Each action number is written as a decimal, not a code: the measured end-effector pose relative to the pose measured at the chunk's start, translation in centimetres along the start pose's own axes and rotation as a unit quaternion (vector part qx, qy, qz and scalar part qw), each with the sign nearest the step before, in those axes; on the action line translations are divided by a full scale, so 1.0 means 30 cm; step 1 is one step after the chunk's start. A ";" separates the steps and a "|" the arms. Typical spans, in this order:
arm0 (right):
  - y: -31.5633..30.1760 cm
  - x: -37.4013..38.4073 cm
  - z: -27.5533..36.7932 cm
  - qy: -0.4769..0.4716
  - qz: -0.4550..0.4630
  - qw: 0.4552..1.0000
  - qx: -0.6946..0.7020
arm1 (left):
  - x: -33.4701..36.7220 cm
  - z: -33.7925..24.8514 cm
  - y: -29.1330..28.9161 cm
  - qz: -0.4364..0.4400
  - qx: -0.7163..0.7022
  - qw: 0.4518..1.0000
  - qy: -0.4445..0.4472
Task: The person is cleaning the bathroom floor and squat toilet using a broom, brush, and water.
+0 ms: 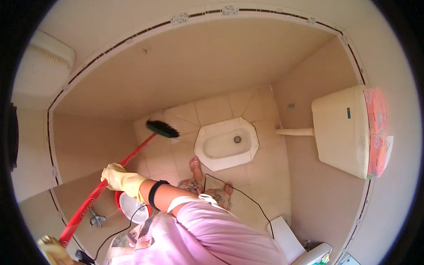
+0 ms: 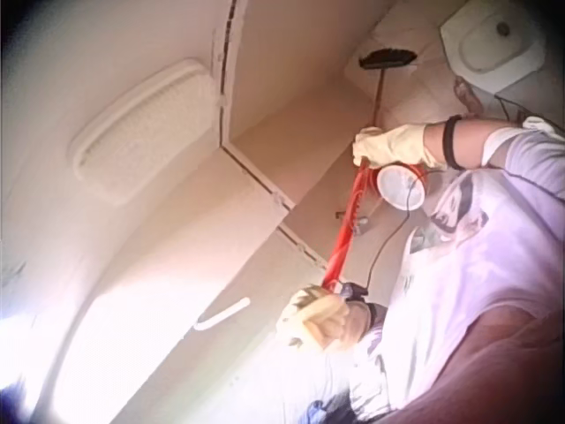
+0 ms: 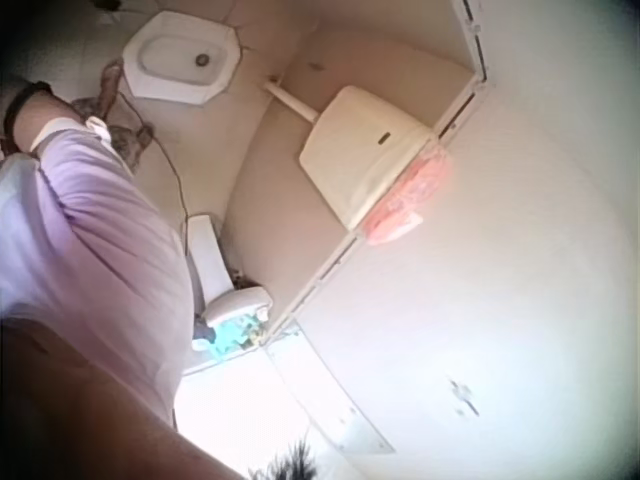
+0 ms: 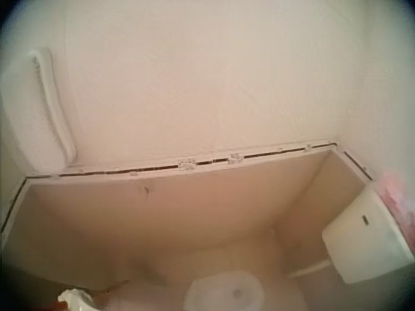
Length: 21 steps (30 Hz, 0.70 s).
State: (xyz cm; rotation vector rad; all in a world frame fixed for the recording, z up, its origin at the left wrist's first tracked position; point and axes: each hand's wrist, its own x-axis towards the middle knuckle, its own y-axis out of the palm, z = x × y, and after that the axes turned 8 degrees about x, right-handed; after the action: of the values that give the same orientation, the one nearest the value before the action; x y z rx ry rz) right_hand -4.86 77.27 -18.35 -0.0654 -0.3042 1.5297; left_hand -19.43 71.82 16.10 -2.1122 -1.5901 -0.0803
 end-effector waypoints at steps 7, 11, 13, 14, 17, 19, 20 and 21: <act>-0.097 -0.246 0.073 -0.019 0.236 0.966 -0.101 | -0.419 -0.140 0.186 -0.089 -0.040 0.995 0.000; -0.228 -0.631 -0.128 -0.014 0.155 0.970 -0.186 | -0.567 -0.033 0.260 -0.119 -0.073 0.990 -0.010; -0.387 -0.896 -0.299 -0.002 0.102 0.966 -0.239 | -0.642 -0.026 0.338 0.134 -0.020 0.973 -0.188; -0.481 -1.046 -0.345 0.135 0.109 0.934 -0.311 | -0.681 -0.003 0.443 0.156 0.023 0.913 -0.377; -0.583 -1.307 -0.399 0.094 -0.137 0.936 -0.309 | -0.704 0.039 0.543 0.334 -0.065 0.907 -0.249; -0.518 -1.252 -0.383 0.091 -0.108 0.941 -0.307 | -0.736 0.016 0.506 0.343 -0.119 0.924 -0.117; -0.476 -1.226 -0.336 0.105 -0.093 0.938 -0.316 | -0.767 -0.008 0.457 0.279 -0.076 0.940 -0.182; -0.383 -1.202 -0.355 0.207 -0.140 0.968 -0.030 | -0.772 -0.039 0.405 0.237 -0.069 0.949 -0.195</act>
State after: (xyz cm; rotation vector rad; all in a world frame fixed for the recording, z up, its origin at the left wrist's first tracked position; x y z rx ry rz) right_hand 8.39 42.67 -31.49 -0.3703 -0.0219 1.1915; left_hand -15.41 48.34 5.22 -2.6884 -1.2489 0.4233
